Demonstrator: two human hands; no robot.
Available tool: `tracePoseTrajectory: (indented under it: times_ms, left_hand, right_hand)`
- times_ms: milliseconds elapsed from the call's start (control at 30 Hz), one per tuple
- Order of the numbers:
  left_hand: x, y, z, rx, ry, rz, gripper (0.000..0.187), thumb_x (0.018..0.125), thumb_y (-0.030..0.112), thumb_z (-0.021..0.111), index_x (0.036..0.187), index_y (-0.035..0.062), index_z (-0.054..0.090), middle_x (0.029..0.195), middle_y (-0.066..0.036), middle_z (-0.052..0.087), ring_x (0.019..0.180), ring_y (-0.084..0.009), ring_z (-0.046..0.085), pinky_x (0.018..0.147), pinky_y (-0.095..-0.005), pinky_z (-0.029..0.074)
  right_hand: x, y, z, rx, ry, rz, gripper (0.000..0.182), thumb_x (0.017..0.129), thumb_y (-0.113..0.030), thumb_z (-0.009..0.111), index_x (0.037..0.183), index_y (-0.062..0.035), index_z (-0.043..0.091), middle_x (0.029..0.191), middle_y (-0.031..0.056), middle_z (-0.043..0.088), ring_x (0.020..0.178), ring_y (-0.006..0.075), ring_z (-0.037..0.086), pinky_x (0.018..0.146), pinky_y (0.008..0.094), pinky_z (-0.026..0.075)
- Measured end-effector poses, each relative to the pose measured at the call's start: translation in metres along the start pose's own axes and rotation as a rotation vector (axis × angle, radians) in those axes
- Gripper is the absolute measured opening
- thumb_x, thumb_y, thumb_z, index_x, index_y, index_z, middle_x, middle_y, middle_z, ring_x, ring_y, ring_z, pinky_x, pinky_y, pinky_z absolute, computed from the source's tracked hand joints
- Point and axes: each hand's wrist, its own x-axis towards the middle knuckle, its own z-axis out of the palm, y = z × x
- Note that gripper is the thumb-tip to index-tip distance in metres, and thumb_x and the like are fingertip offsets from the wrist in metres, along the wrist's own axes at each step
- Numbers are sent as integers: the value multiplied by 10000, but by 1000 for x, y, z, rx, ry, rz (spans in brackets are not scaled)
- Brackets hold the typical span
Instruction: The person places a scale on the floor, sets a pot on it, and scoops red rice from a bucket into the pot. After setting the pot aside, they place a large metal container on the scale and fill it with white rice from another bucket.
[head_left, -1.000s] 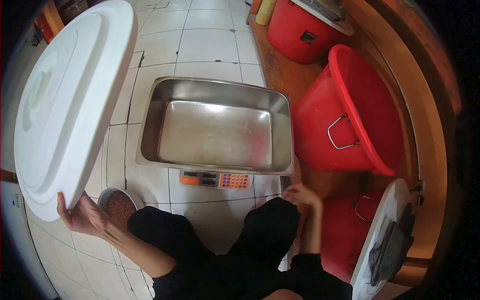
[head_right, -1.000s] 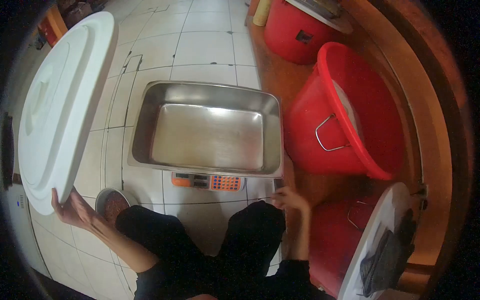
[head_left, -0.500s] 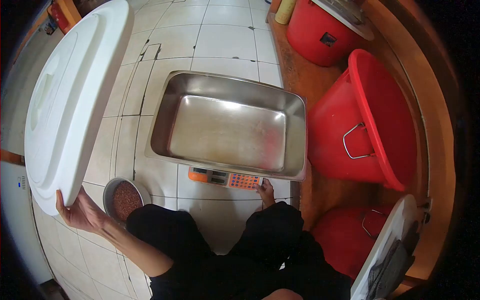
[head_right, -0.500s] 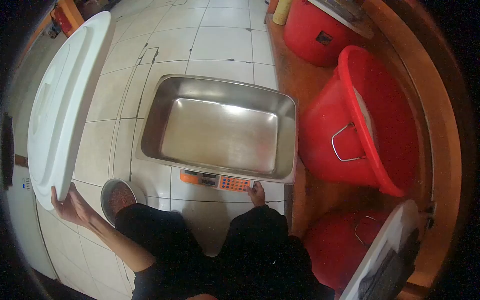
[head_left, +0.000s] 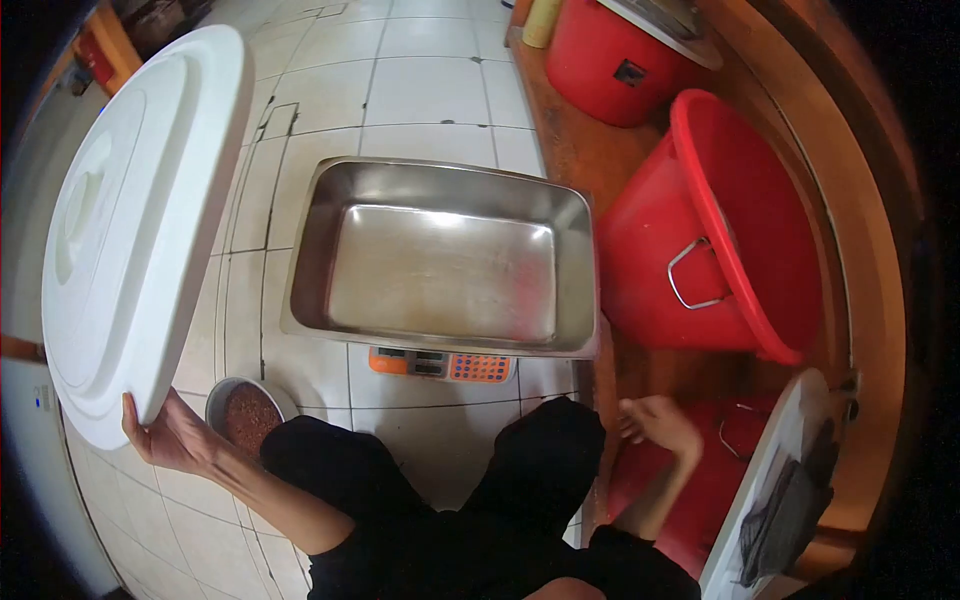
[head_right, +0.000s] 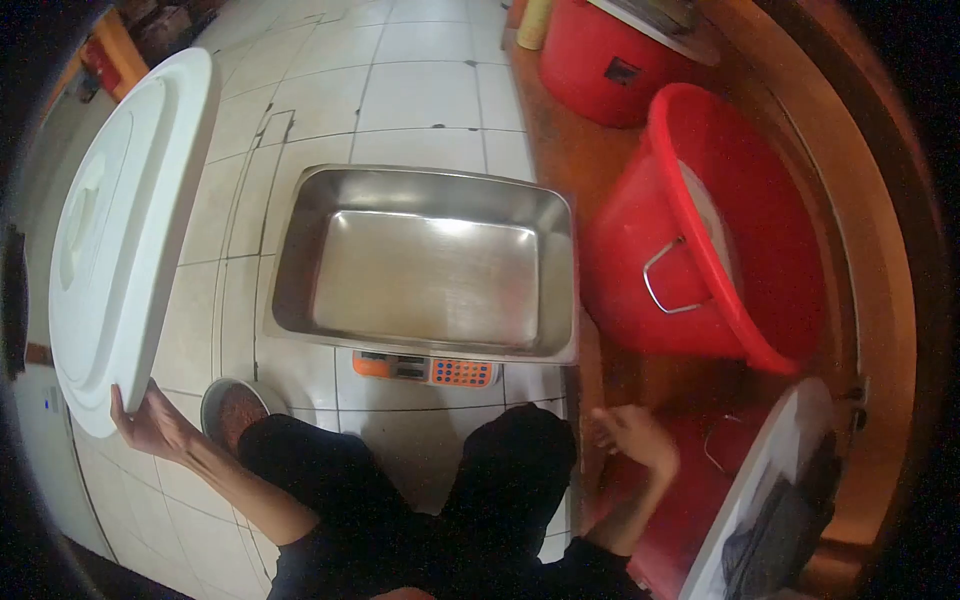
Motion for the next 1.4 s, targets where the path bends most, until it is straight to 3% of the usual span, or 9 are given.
tracePoseTrajectory:
  times_ms: [267, 400, 533, 600, 633, 667, 733, 800, 1400]
  left_hand:
    - [8, -40, -15, 7, 45, -35, 458, 762, -107, 467, 1180, -183, 296, 1255, -283, 331, 1166, -345, 350, 1002, -472, 289]
    - [6, -44, -20, -138, 4, -88, 415, 763, -130, 452, 1157, -183, 332, 1232, -286, 362, 1146, -338, 374, 990, -457, 309]
    - [6, -43, -18, -149, -8, -107, 392, 764, -135, 459, 1137, -184, 348, 1208, -298, 375, 1119, -325, 396, 944, -427, 348]
    - [4, -33, -21, -168, -43, -128, 389, 767, -131, 463, 1135, -182, 345, 1208, -299, 369, 1115, -321, 395, 921, -419, 361]
    - [3, -28, -25, -189, -45, -152, 387, 773, -126, 459, 1138, -180, 341, 1213, -298, 363, 1116, -321, 390, 913, -420, 363]
    - [5, -21, -30, -212, -47, -179, 384, 779, -122, 455, 1140, -178, 337, 1218, -297, 356, 1117, -321, 385, 906, -421, 365]
    - [5, -14, -33, -237, -76, -211, 389, 787, -116, 447, 1152, -174, 323, 1231, -293, 340, 1128, -324, 370, 910, -428, 358]
    - [7, -10, -27, -235, -130, -226, 405, 791, -114, 438, 1168, -169, 303, 1249, -289, 322, 1147, -330, 350, 932, -442, 340]
    - [6, 10, -6, 85, -43, 69, 470, 763, -137, 432, 1207, -154, 279, 1293, -278, 278, 1210, -340, 285, 1018, -515, 224]
  right_hand:
    - [-108, -186, -115, 234, 1330, -489, 370, 898, -286, 453, 688, 5, 544, 567, 11, 514, 492, 100, 478, 486, 231, 383]
    - [-108, -189, -117, -553, 693, -323, 263, 885, -177, 444, 742, 5, 571, 619, 67, 568, 562, 116, 553, 511, 271, 423]
    - [-23, -113, -48, -645, -78, -374, 187, 848, -98, 426, 820, 11, 575, 675, 98, 603, 612, 182, 605, 570, 304, 485]
    - [69, -14, -14, 83, -546, 56, 275, 858, -260, 464, 901, -25, 599, 815, 151, 605, 761, 280, 604, 729, 350, 482]
    - [125, 53, 28, -217, -637, -407, 231, 861, -197, 467, 986, -27, 559, 886, 136, 587, 794, 251, 592, 748, 354, 476]
    - [180, 117, 68, -468, -555, -892, 238, 863, -135, 470, 1072, -29, 519, 957, 122, 568, 826, 222, 580, 768, 358, 471]
    - [223, 133, 161, 673, -433, -43, 325, 863, -157, 514, 1151, -20, 449, 1036, 113, 518, 915, 197, 540, 839, 379, 430]
    - [228, 96, 194, 580, -86, -446, 348, 843, -164, 565, 1120, 7, 444, 1006, 102, 533, 907, 170, 540, 827, 353, 441]
    - [252, 78, 207, 961, -204, -234, 262, 852, -99, 535, 1083, -6, 451, 1013, 80, 536, 969, 193, 532, 857, 376, 471]
